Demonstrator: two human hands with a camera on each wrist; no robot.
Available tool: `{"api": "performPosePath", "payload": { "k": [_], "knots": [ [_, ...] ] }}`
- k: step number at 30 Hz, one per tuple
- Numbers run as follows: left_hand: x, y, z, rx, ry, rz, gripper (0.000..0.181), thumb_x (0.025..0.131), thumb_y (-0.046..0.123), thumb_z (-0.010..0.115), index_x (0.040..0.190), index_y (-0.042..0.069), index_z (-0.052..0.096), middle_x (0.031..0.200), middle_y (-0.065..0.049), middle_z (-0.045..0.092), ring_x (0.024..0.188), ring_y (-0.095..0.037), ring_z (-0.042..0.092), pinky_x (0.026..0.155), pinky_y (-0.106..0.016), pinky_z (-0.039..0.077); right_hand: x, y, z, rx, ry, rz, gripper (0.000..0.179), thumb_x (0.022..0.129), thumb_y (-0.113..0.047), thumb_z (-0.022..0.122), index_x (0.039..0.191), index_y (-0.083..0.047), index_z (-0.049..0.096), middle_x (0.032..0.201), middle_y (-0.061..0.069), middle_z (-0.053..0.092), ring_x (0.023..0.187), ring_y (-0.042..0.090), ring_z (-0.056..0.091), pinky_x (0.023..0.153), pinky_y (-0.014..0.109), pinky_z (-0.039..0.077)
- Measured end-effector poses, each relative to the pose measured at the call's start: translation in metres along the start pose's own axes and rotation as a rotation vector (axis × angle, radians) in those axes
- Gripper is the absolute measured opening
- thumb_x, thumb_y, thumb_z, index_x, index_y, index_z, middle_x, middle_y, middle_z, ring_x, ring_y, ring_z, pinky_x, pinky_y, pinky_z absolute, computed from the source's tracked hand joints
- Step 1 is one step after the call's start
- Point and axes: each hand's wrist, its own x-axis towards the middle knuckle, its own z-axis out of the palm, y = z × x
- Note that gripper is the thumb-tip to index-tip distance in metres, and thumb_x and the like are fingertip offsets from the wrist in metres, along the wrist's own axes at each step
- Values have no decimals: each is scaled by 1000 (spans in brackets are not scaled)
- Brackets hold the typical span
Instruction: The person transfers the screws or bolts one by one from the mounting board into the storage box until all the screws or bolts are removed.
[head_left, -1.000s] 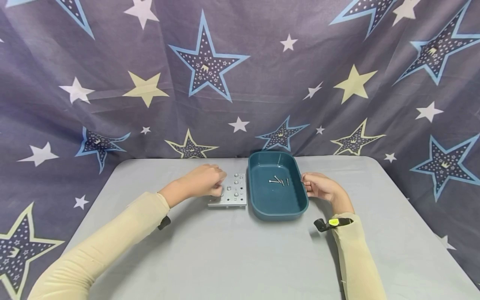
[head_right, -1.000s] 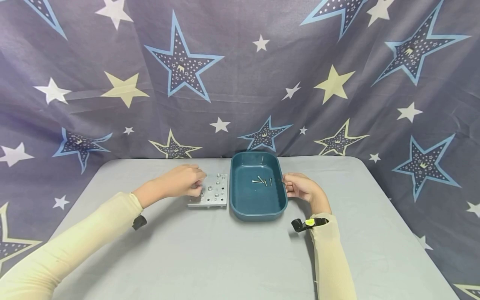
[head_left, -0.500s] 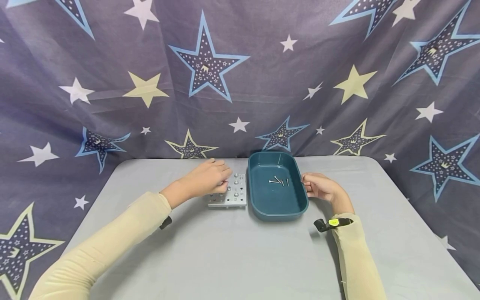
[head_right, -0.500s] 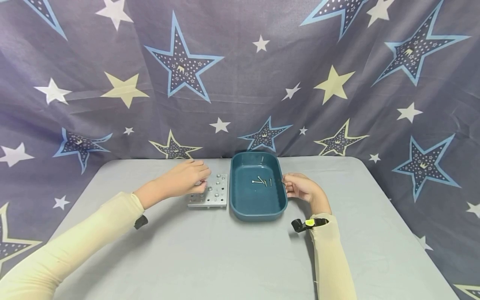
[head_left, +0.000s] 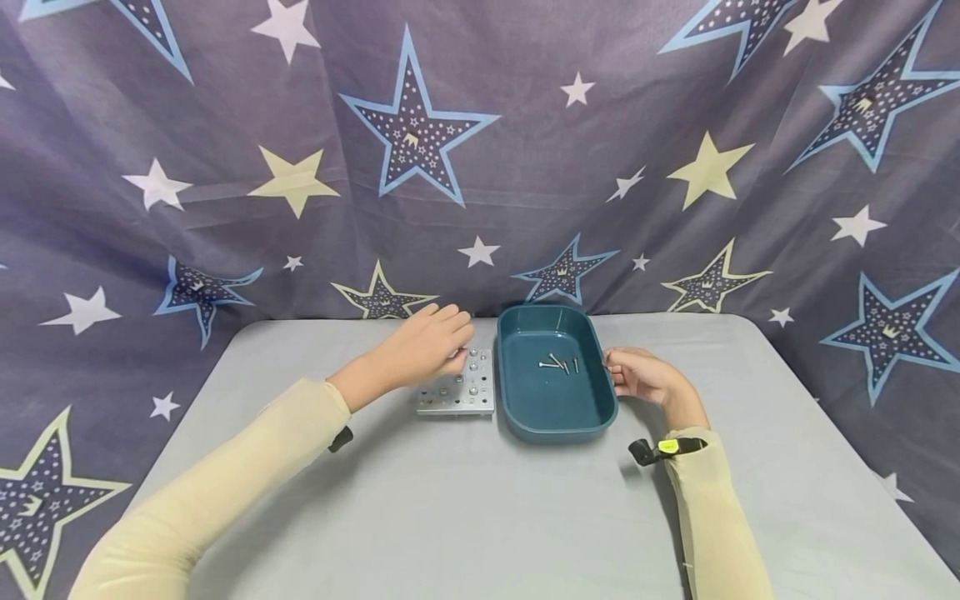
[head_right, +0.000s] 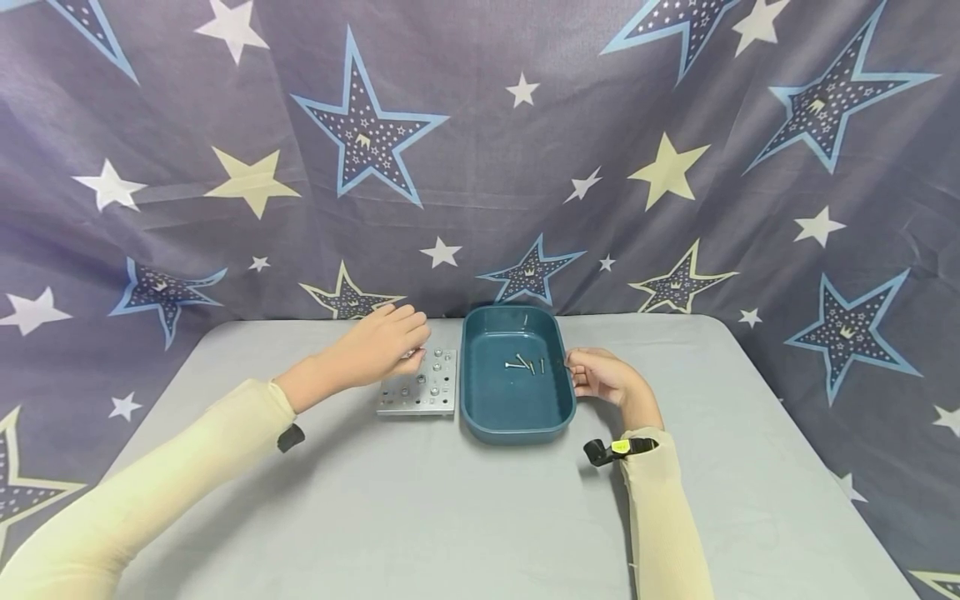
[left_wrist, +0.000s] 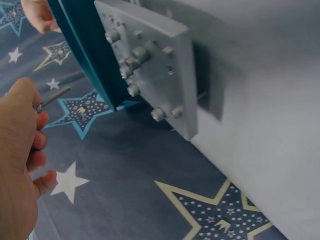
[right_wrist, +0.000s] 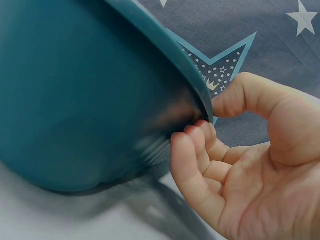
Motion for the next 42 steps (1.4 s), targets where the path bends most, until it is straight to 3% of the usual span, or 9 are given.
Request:
{"api": "performPosePath", "payload": {
  "k": [9,18,32,42],
  "knots": [
    [30,-1,-8,51,-31,-22,16,96,24,57,100,9,61,96,-5,58,87,-23,50,75,-35,43,2,2,-2,-8,-3,0,28,101,-7,38,87,-17,60,80,-7,68,76,6,64,71,25,56],
    [57,2,-13,65,7,-31,17,98,26,50,96,11,58,94,-4,55,87,-24,48,76,-34,41,1,1,-1,-9,10,4,28,100,-7,38,86,-17,60,78,-8,67,75,6,64,71,25,55],
    [85,1,-13,-16,28,-76,14,97,24,53,93,11,55,91,-5,52,85,-24,44,76,-36,42,2,1,-3,7,-25,-16,29,100,-7,37,87,-17,60,79,-8,68,77,5,64,71,25,56],
    [101,5,-9,-49,-20,-101,16,99,25,52,94,11,58,93,-5,55,87,-24,47,76,-37,43,3,2,-2,11,-16,-5,31,101,-5,35,85,-18,57,79,-9,68,76,5,64,71,25,55]
  ]
}}
